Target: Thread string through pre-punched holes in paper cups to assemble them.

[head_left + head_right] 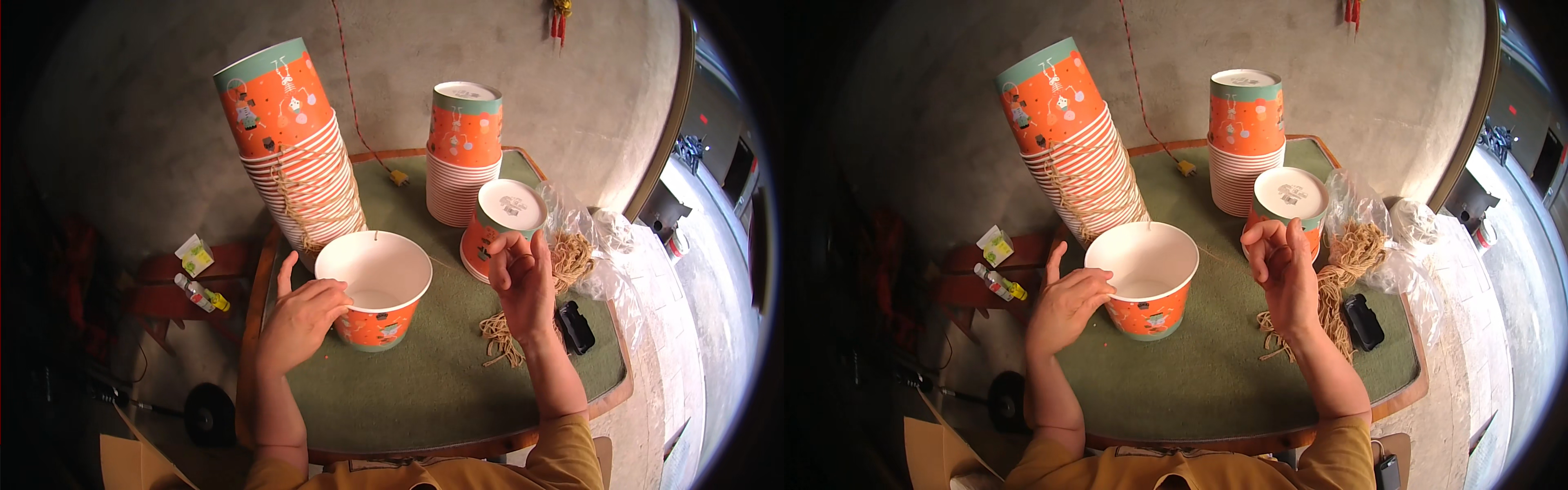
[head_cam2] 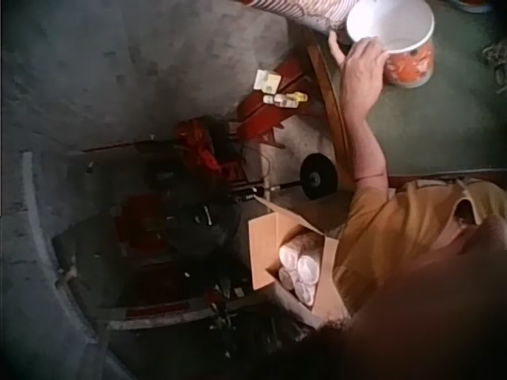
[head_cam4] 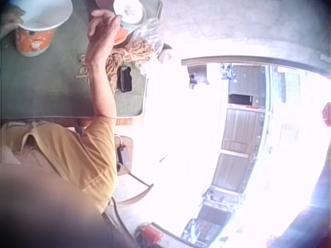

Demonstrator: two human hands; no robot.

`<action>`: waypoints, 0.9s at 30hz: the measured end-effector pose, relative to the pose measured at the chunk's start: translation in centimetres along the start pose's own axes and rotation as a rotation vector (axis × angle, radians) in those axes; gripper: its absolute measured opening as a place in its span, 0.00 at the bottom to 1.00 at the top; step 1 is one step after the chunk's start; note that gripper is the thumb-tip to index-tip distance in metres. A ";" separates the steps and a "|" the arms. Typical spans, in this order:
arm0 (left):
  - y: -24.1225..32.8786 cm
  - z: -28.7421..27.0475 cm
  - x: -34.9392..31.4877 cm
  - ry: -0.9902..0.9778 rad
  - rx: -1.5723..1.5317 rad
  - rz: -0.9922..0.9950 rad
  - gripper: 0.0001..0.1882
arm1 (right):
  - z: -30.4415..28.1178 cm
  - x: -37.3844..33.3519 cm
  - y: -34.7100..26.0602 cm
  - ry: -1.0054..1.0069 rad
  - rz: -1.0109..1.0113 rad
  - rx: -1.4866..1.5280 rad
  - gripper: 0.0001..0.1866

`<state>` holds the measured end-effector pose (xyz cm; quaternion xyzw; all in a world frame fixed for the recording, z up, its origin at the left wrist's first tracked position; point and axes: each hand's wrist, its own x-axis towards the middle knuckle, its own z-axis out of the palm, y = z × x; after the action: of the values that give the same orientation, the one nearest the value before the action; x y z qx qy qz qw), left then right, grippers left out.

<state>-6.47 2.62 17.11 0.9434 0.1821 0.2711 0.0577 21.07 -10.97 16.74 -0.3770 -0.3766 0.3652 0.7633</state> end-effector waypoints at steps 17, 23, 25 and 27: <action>1.1 1.2 0.5 -0.127 -0.143 -0.061 0.10 | 0.6 -0.2 1.0 -0.073 0.244 -0.006 0.34; 5.4 3.2 1.4 0.207 -0.204 0.082 0.23 | 2.1 -1.2 2.7 -0.302 0.494 0.052 0.40; 6.5 4.1 1.2 0.235 -0.210 0.101 0.26 | 2.8 -1.9 2.7 -0.334 0.524 0.078 0.42; 6.9 4.9 1.3 0.245 -0.196 0.121 0.29 | 2.7 -2.2 3.3 -0.360 0.553 0.086 0.43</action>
<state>-0.63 -3.37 15.05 0.9023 0.1031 0.4038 0.1104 16.93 -10.52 14.45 -0.3617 -0.3730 0.6348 0.5719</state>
